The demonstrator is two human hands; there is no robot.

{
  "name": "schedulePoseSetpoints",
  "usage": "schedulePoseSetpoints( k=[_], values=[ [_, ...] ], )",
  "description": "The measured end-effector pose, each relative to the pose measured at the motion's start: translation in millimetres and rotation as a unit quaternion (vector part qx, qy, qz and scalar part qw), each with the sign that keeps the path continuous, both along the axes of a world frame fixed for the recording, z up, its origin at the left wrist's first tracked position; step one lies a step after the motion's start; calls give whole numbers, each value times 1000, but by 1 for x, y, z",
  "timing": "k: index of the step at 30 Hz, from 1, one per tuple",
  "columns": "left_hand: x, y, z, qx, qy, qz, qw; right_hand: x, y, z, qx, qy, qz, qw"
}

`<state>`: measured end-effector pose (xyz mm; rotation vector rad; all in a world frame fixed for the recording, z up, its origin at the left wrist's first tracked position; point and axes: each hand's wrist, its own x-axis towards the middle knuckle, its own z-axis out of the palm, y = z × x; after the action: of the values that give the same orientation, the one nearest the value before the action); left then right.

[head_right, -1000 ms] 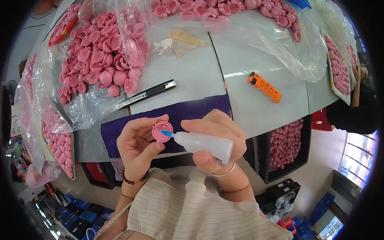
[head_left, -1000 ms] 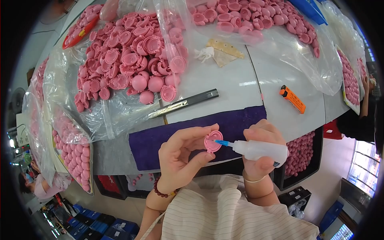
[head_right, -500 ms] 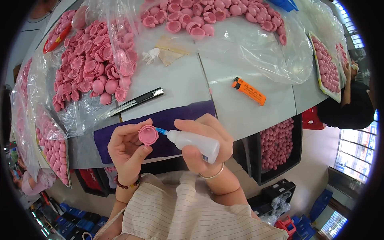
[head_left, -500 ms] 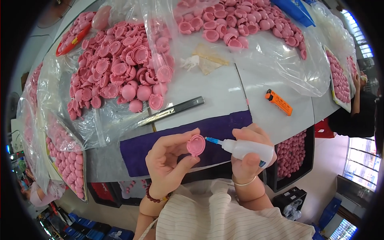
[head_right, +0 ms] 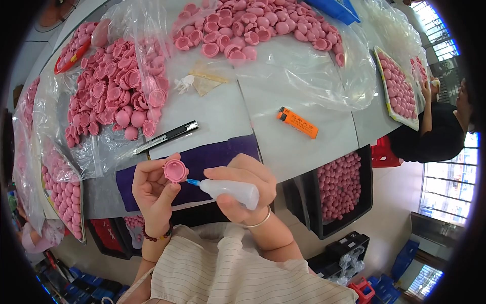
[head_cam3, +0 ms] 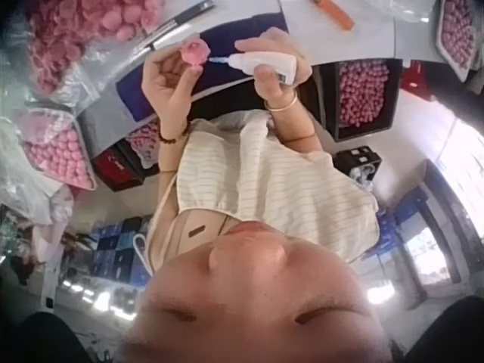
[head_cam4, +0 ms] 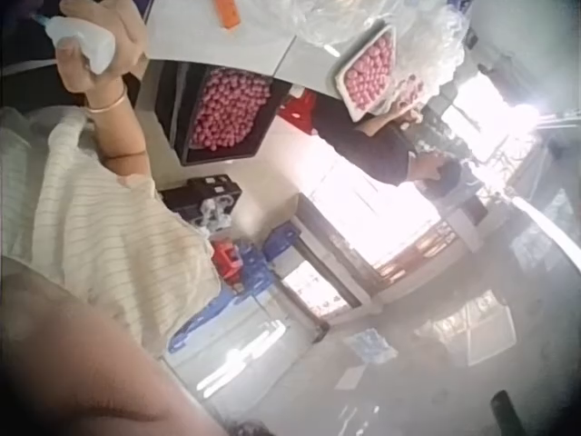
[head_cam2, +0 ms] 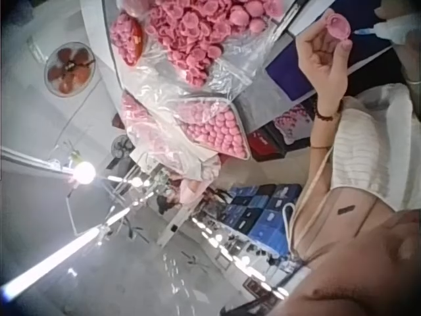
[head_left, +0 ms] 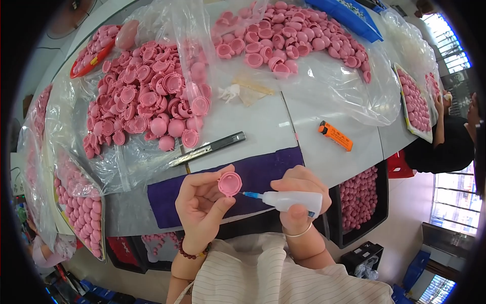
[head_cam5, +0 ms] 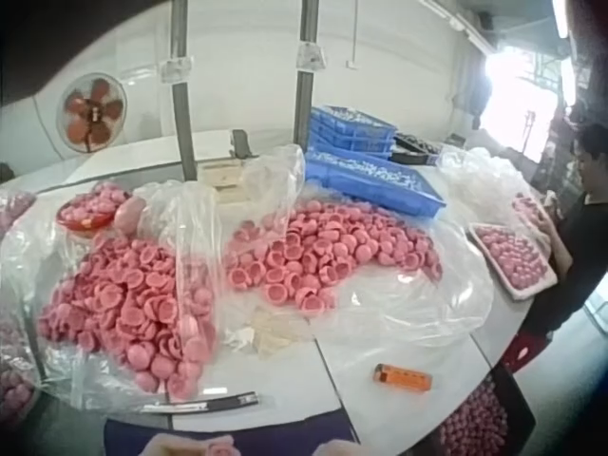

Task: Apply glue to pink plastic parts and assemble them into spheres.

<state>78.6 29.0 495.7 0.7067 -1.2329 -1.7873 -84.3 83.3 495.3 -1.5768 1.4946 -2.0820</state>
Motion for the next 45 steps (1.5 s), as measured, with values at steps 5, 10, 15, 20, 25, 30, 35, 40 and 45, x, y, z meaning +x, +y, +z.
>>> schedulePoseSetpoints(
  k=[5, 10, 15, 20, 25, 30, 35, 40, 45],
  values=[
    [1, -4, 7, 39, 40, -16, 998, 1, -4, -3, -54, -46, -9, 997],
    [6, -6, 2, 92, 142, -42, 985, -35, -15, 24, 175, 2, -32, 984],
    [15, -10, -5, 137, 241, -86, 957, -42, -44, 40, 328, 131, 31, 935],
    [13, -10, -5, 118, 228, -85, 963, -40, -50, 27, 367, 78, 53, 925],
    [17, -10, -8, 93, 208, -47, 973, -48, -17, 45, 203, 214, -116, 948],
    [12, -10, -4, 63, 176, -47, 981, -132, -20, 79, 105, 170, -319, 926],
    [13, -7, -6, 74, 174, -41, 981, -246, -40, 43, 305, 330, -335, 828],
    [16, -7, -15, 74, 170, -54, 981, -261, -50, 8, 440, 423, -359, 706],
    [12, -8, -8, 68, 187, -61, 978, -268, -56, 15, 390, 388, -389, 739]
  ],
)
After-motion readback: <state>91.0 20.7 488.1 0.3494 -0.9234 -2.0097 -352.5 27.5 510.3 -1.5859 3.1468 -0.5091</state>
